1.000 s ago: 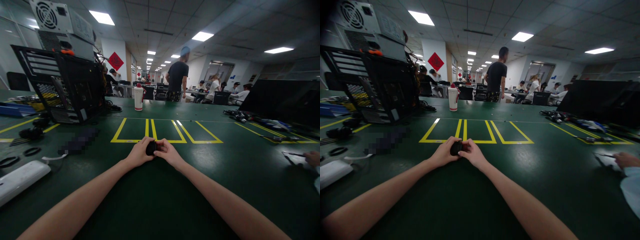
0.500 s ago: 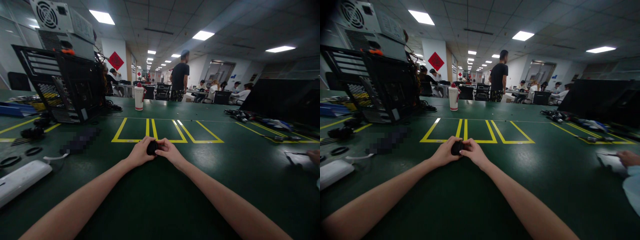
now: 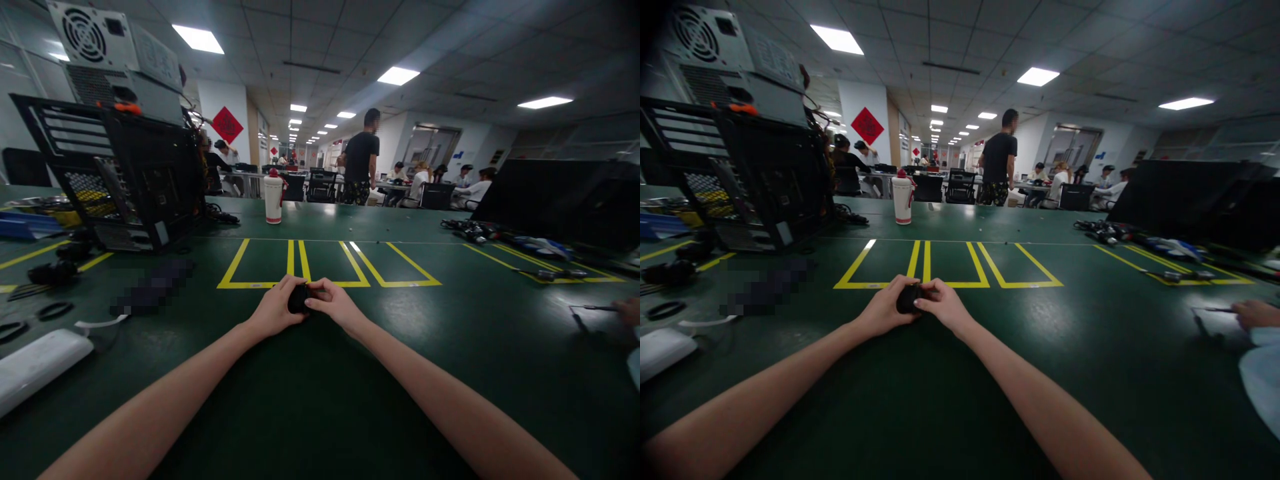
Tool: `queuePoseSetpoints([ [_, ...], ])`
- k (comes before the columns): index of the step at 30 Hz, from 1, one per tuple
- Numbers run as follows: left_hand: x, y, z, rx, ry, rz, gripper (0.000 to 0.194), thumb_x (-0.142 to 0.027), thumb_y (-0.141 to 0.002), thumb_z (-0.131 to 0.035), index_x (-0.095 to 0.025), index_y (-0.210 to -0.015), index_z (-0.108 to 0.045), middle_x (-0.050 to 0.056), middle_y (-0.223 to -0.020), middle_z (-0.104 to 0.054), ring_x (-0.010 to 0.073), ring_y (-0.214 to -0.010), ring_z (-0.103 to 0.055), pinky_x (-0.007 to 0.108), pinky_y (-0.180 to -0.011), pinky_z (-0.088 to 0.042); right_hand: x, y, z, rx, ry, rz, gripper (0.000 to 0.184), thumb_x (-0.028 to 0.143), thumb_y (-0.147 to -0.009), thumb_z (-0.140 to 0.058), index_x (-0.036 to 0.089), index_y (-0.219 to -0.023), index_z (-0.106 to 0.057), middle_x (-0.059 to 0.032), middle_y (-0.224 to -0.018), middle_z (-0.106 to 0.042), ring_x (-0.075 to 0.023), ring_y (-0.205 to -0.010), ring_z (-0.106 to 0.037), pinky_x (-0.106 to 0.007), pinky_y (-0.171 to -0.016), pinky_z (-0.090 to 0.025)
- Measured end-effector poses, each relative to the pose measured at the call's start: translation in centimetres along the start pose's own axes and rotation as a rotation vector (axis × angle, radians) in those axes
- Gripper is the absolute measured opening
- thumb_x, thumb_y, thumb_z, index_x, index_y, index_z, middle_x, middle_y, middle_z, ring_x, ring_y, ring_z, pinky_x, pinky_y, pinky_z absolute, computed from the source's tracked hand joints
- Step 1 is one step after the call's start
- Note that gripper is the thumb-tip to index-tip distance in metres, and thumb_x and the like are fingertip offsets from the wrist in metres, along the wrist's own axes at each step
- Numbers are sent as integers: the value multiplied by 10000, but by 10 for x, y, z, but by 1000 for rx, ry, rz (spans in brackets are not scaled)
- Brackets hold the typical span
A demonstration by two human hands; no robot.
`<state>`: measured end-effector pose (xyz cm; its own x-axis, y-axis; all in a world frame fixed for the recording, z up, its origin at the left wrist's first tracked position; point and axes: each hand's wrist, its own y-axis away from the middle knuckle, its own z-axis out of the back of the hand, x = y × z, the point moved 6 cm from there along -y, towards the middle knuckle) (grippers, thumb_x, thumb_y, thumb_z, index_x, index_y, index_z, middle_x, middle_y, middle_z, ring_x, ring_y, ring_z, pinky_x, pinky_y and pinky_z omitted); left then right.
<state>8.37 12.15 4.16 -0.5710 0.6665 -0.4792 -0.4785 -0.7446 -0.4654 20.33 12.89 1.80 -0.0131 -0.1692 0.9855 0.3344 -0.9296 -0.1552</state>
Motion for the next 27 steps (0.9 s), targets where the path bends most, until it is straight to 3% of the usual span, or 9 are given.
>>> queuePoseSetpoints([
  [6,0,-1,0,2,-10,7,523,-270,-630,-617,-239,-1095,-381,31,-1029,-459,215,-904,-514,353,-748,-448,2,-3,3,-22,27,54,233,278,-656,-613,194,-845,-507,0,-879,-550,-139,-854,-544,-327,-807,-427],
  [10,-1,-1,0,5,-11,7,524,-270,-627,-618,-241,-1093,-380,31,-1036,-459,216,-896,-518,355,-746,-450,-3,-8,7,-62,93,-10,274,320,-659,-605,187,-881,-513,-19,-900,-554,-150,-840,-540,-353,-793,-426],
  [13,1,-1,-1,6,-8,11,525,-265,-625,-619,-243,-1092,-381,30,-1041,-456,219,-892,-518,363,-747,-449,-3,-7,5,-1,88,-51,289,295,-647,-617,183,-891,-509,-27,-920,-555,-164,-866,-546,-372,-809,-421],
  [17,1,-1,-1,4,8,-4,515,-265,-634,-617,-241,-1092,-380,26,-1041,-456,209,-890,-513,347,-737,-449,6,-2,2,46,80,-4,345,224,-579,-673,201,-866,-482,-7,-945,-535,-162,-871,-551,-365,-800,-436],
  [22,2,-1,-1,8,10,10,518,-269,-634,-616,-247,-1094,-379,27,-1036,-454,216,-901,-514,358,-734,-453,9,-2,1,2,76,20,233,265,-658,-609,191,-843,-488,-7,-911,-537,-147,-857,-557,-348,-810,-434],
  [27,2,-1,-1,0,15,5,528,-264,-626,-625,-244,-1093,-379,24,-1040,-458,208,-894,-519,344,-721,-455,3,-4,3,-10,113,-50,278,276,-664,-602,181,-906,-504,-36,-938,-556,-167,-886,-551,-373,-827,-420],
])
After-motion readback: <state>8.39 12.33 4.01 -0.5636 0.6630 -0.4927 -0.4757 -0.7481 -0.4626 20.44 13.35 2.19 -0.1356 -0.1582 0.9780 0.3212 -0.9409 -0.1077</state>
